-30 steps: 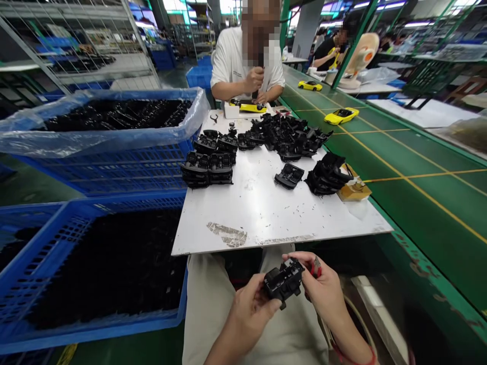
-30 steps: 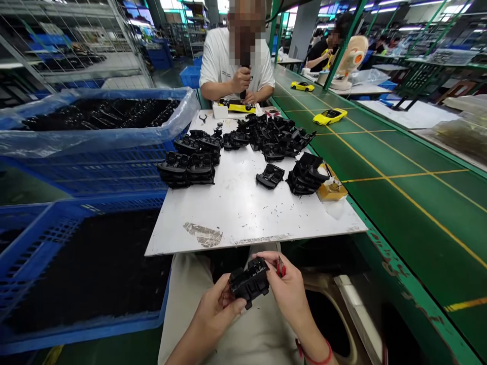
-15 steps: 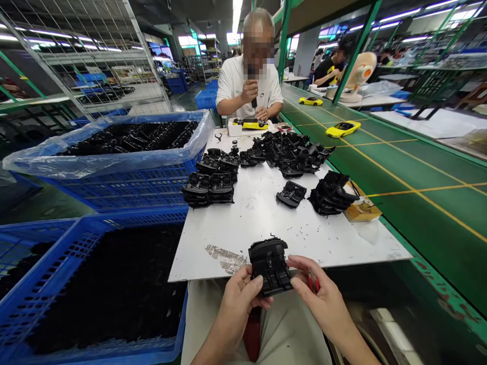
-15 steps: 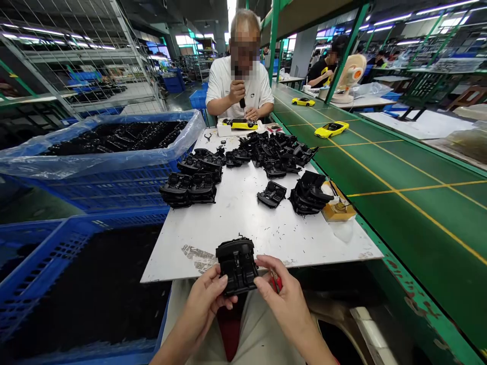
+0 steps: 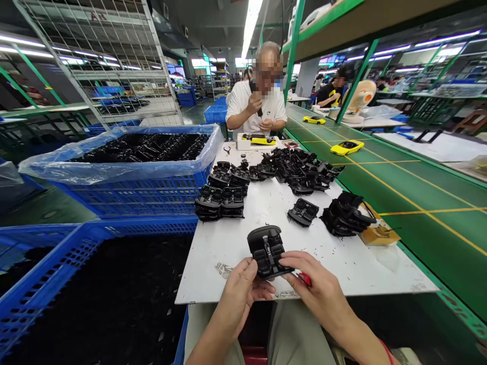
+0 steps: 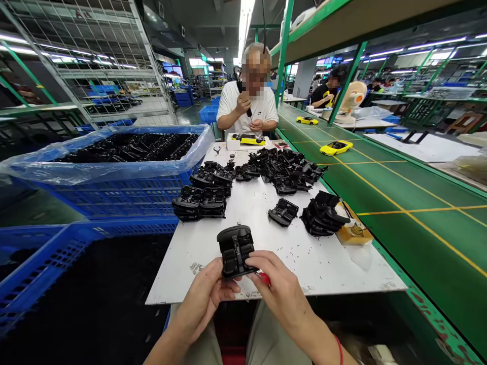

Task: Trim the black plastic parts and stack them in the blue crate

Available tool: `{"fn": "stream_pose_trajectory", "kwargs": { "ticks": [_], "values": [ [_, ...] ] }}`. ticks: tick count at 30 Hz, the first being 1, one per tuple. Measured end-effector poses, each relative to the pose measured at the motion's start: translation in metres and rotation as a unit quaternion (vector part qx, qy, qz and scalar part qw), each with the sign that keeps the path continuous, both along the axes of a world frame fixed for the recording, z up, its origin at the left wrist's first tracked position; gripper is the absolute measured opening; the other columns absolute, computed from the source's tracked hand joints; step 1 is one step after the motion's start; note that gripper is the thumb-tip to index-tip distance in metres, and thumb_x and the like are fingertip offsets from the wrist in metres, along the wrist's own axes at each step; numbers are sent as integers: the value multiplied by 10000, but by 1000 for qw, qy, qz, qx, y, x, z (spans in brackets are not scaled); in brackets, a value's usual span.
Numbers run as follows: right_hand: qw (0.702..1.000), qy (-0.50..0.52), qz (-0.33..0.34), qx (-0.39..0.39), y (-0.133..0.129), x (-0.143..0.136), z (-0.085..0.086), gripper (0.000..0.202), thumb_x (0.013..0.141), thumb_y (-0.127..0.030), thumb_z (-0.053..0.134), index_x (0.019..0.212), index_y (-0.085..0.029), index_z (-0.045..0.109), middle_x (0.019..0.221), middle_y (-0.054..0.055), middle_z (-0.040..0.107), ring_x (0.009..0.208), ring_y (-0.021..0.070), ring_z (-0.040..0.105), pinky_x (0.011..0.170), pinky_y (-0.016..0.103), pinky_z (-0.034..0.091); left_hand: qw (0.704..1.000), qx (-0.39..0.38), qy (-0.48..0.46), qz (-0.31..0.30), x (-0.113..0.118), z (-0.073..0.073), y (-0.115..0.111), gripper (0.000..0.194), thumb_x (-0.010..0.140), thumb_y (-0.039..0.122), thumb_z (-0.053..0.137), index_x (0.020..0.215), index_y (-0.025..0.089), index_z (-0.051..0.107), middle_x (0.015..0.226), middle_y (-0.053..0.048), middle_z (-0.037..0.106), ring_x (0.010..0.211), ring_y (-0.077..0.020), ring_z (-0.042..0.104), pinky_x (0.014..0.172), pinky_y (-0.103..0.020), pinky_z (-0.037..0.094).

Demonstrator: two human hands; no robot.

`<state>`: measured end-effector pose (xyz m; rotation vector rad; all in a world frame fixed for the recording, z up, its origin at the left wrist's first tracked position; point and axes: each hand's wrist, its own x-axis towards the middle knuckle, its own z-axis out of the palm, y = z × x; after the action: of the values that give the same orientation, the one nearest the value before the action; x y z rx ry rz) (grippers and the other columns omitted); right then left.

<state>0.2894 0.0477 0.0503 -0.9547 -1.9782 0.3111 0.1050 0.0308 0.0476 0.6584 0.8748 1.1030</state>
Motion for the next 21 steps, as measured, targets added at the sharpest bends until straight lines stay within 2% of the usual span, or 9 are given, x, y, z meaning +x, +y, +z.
{"fn": "stream_pose_trajectory", "kwargs": {
  "ticks": [2, 4, 6, 8, 10, 13, 16, 21],
  "values": [
    [1000, 8, -10, -3, 16, -2, 6, 206, 908, -162, 567, 1079, -248, 644, 1045, 55, 710, 968, 174, 690, 832, 277, 581, 998, 32, 52, 27, -11, -3, 5, 494, 837, 547, 644, 1102, 133, 590, 868, -66, 678, 711, -152, 660, 612, -249, 543],
    [999, 20, -39, -20, 38, -2, 15, 148, 893, -234, 588, 1020, -238, 663, 1014, 55, 722, 927, 189, 692, 806, 301, 573, 986, 71, 129, 82, -25, -9, 9, 539, 839, 556, 631, 1185, 151, 541, 901, -75, 691, 751, -175, 670, 632, -272, 554],
    [994, 17, -85, -72, 66, -3, 25, 169, 858, -329, 611, 965, -220, 683, 929, 50, 731, 803, 194, 683, 725, 313, 558, 964, 102, 203, 136, -41, -16, 13, 533, 847, 541, 621, 1208, 159, 534, 944, -87, 700, 797, -192, 679, 665, -288, 559],
    [979, 3, -136, -150, 100, -3, 37, 257, 819, -409, 624, 948, -197, 693, 739, 24, 710, 602, 169, 612, 581, 296, 503, 942, 114, 257, 181, -57, -26, 17, 504, 856, 525, 606, 1202, 162, 555, 967, -94, 710, 826, -205, 688, 699, -303, 561],
    [968, 8, -164, -188, 138, -5, 48, 317, 794, -420, 620, 973, -167, 690, 710, 33, 713, 516, 142, 534, 519, 279, 440, 926, 112, 293, 210, -71, -36, 21, 488, 846, 529, 608, 1169, 163, 589, 972, -101, 719, 840, -220, 700, 727, -322, 564],
    [961, 4, -209, -182, 196, -10, 61, 317, 761, -358, 623, 988, -146, 685, 743, 54, 731, 538, 142, 530, 531, 269, 414, 917, 109, 319, 215, -85, -48, 25, 467, 822, 541, 626, 1095, 164, 639, 962, -112, 730, 859, -244, 714, 757, -348, 572],
    [947, -19, -258, -188, 246, -18, 67, 272, 748, -286, 620, 964, -138, 692, 750, 63, 732, 608, 166, 587, 591, 274, 432, 910, 127, 341, 200, -87, -50, 26, 400, 832, 504, 628, 1060, 178, 664, 927, -103, 737, 866, -247, 709, 755, -341, 565],
    [935, -21, -299, -191, 300, -32, 64, 222, 724, -201, 609, 911, -116, 695, 706, 74, 719, 750, 224, 658, 710, 299, 463, 900, 132, 365, 197, -79, -45, 24, 317, 876, 457, 586, 1059, 209, 664, 860, -73, 723, 764, -217, 675, 709, -317, 523]
  ]
}}
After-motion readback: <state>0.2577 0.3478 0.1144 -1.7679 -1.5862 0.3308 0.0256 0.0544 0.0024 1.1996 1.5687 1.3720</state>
